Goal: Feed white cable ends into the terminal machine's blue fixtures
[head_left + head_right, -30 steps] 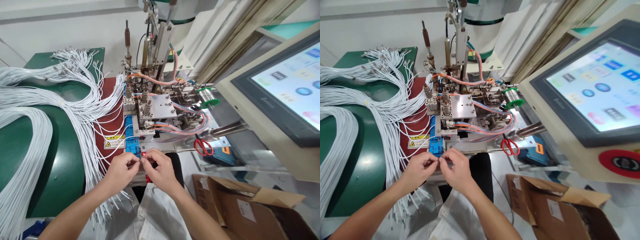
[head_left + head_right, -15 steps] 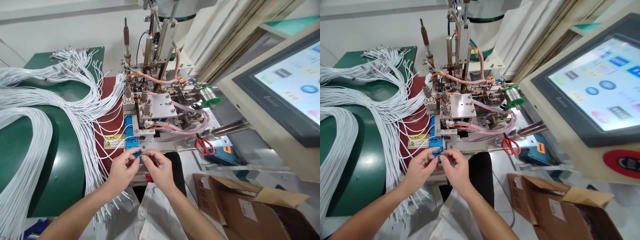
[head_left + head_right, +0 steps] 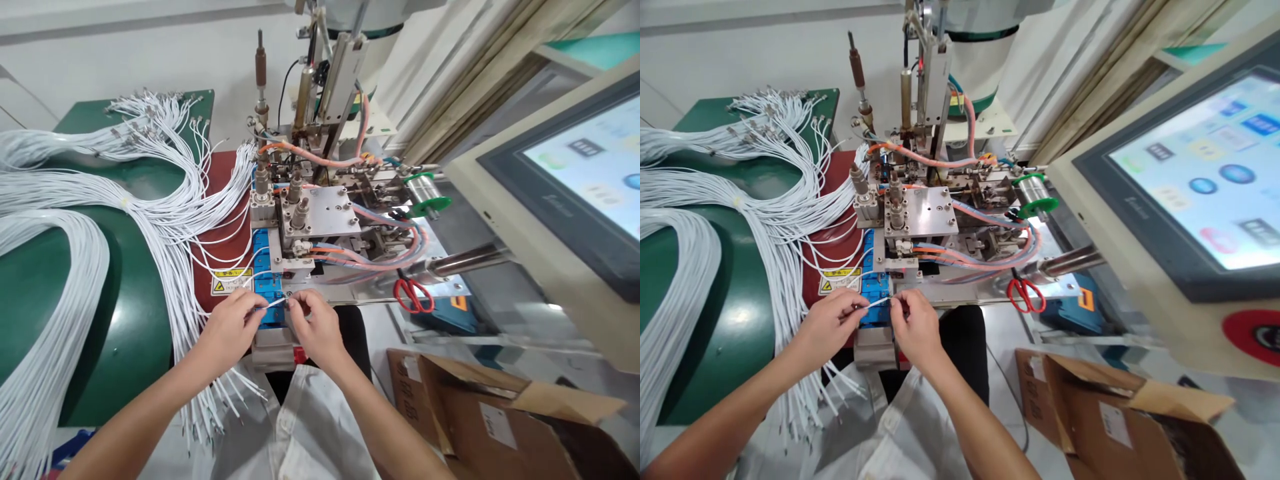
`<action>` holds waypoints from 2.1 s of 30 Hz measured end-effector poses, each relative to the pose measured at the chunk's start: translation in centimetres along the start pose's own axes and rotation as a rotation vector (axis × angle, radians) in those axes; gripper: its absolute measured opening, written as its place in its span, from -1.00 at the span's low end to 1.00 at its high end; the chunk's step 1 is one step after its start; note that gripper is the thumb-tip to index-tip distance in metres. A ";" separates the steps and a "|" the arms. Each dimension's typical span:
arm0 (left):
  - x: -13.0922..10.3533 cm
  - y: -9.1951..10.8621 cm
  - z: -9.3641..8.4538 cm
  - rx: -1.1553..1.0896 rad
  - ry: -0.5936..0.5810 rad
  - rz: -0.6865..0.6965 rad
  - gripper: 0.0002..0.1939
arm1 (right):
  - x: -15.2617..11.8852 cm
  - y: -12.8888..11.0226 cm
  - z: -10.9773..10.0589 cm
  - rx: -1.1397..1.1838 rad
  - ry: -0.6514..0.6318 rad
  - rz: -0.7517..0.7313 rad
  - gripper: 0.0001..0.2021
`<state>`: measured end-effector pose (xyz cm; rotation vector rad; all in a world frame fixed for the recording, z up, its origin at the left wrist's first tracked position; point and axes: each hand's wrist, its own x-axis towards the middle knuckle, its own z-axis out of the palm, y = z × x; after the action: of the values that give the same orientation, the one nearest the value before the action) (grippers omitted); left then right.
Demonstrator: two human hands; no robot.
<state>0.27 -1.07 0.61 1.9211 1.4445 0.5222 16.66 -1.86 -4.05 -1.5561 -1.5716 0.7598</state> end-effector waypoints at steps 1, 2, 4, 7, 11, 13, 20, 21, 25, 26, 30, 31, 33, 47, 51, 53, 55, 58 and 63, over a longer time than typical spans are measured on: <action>0.1 -0.2 -0.2 0.069 0.004 0.043 -0.86 | 0.1 0.1 0.1 -0.021 -0.026 0.020 -0.86; 0.1 -0.3 -0.2 0.118 0.011 0.069 -0.85 | 0.1 0.2 0.1 -0.041 -0.044 0.032 -0.85; 0.2 -0.5 0.0 0.176 0.024 0.084 -0.83 | 0.2 0.2 0.1 -0.073 -0.068 0.045 -0.85; 0.4 -0.6 0.5 0.223 0.031 0.074 -0.83 | 0.4 0.1 0.0 -0.088 -0.108 0.087 -0.84; 0.6 -0.5 0.7 0.281 0.016 0.043 -0.84 | 0.9 0.4 -0.1 -0.034 -0.177 0.169 -0.84; 0.7 -0.6 0.7 0.292 0.006 0.030 -0.84 | 1.1 0.6 -0.2 0.017 -0.203 0.176 -0.84; 0.7 -0.7 0.7 0.317 -0.013 0.049 -0.82 | 1.4 1.0 0.5 -0.029 -0.171 0.103 -0.69; 0.6 -0.7 0.8 0.331 -0.013 0.056 -0.81 | 1.3 1.1 0.9 -0.039 -0.155 0.094 -0.67; 0.3 -0.3 0.9 0.458 -0.039 0.075 -0.77 | 1.1 1.4 2.0 0.010 -0.080 0.103 -0.65; 0.1 -0.1 0.9 0.507 -0.051 0.093 -0.76 | 1.1 1.5 2.1 0.031 -0.083 0.114 -0.65; -0.4 0.2 0.6 0.669 -0.050 0.228 -0.75 | 1.2 1.8 1.6 0.173 -0.023 0.199 -0.66; -0.6 0.2 0.5 0.683 -0.030 0.257 -0.73 | 1.2 1.9 1.3 0.228 0.018 0.225 -0.66; -1.2 -0.1 0.1 0.687 0.012 0.308 -0.68 | 1.2 2.2 0.8 0.338 0.087 0.256 -0.66; -4.7 0.2 -3.3 0.406 -0.449 0.227 -0.86 | -0.1 2.2 -1.6 0.537 0.150 0.273 -0.63; -2.8 0.7 -2.6 0.120 -0.272 0.102 -0.86 | -1.1 0.9 -1.6 0.556 0.046 0.195 -0.65; -2.1 0.9 -2.0 0.060 -0.155 0.054 -0.88 | -1.6 0.2 -1.8 0.569 -0.010 0.135 -0.69; -1.6 1.2 -1.4 0.013 -0.081 0.044 -0.88 | -1.8 -0.5 -1.9 0.551 -0.040 0.072 -0.76; -1.1 1.9 -0.6 -0.062 -0.043 0.059 -0.86 | -1.7 -1.3 -2.0 0.472 -0.030 0.019 -0.89; -0.6 2.6 0.8 -0.177 0.018 0.011 -0.83 | -0.9 -1.9 -2.3 0.374 -0.048 -0.018 -0.90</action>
<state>2.40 -2.30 1.99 1.7894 1.3526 0.6521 17.60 -3.13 -1.37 -1.2560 -1.3797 1.0219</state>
